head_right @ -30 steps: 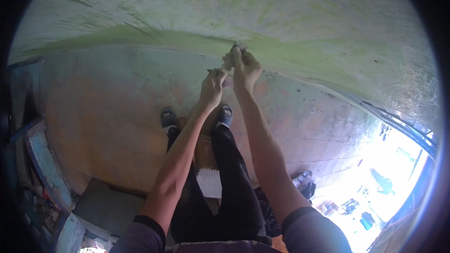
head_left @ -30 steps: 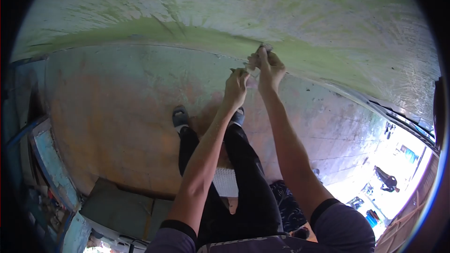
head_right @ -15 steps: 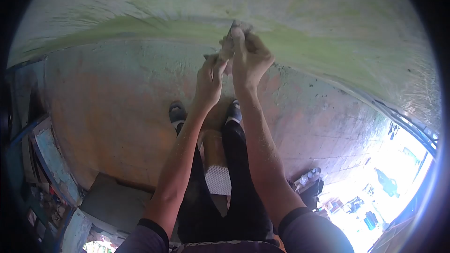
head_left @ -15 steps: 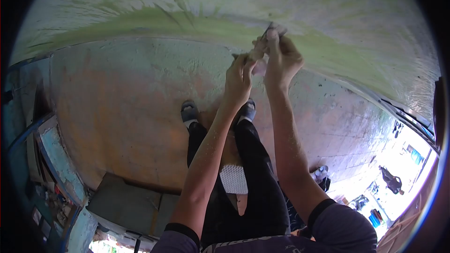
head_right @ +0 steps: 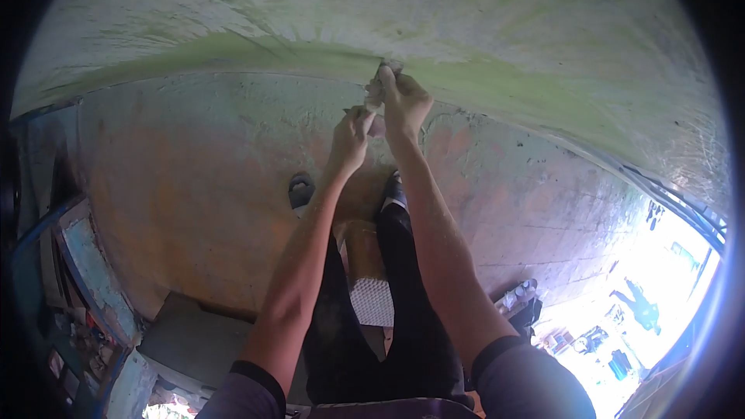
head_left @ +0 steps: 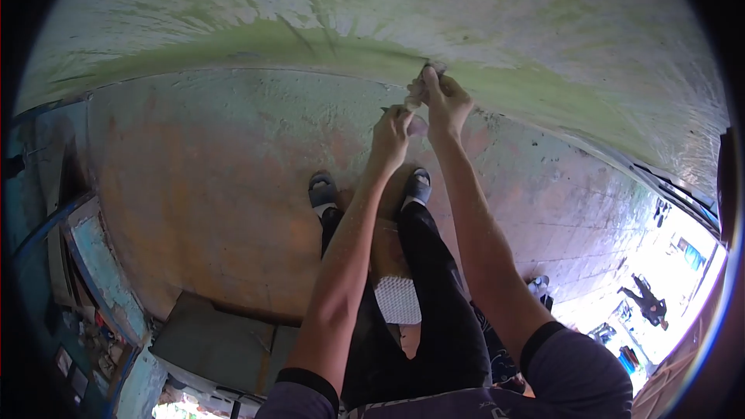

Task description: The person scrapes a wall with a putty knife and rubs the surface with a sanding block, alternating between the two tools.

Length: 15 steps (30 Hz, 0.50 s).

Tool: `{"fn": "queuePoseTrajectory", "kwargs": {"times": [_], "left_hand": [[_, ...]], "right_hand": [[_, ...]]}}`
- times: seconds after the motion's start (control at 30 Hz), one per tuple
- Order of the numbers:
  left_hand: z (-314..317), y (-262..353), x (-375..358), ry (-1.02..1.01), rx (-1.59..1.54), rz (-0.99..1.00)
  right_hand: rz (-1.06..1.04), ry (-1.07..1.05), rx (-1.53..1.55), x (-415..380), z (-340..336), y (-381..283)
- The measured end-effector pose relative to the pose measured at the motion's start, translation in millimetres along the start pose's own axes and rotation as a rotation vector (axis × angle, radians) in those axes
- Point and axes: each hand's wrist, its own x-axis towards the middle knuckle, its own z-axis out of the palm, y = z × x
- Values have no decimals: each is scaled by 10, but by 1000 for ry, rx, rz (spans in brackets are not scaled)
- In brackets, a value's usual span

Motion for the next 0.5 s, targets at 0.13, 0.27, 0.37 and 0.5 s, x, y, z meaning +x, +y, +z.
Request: {"fn": "queuePoseTrajectory", "kwargs": {"times": [0.13,0.27,0.37,0.5], "left_hand": [[-95,228,-152,54,-84,17],[-37,14,6,60,-83,-19],[-57,-113,-68,9,-107,-132],[-147,220,-101,110,-54,26]], "right_hand": [[-21,-35,51,-122,-54,-366],[-37,-41,32,-33,95,-153],[4,-60,-117,-64,74,-206],[32,-60,253,-227,77,-559]]}}
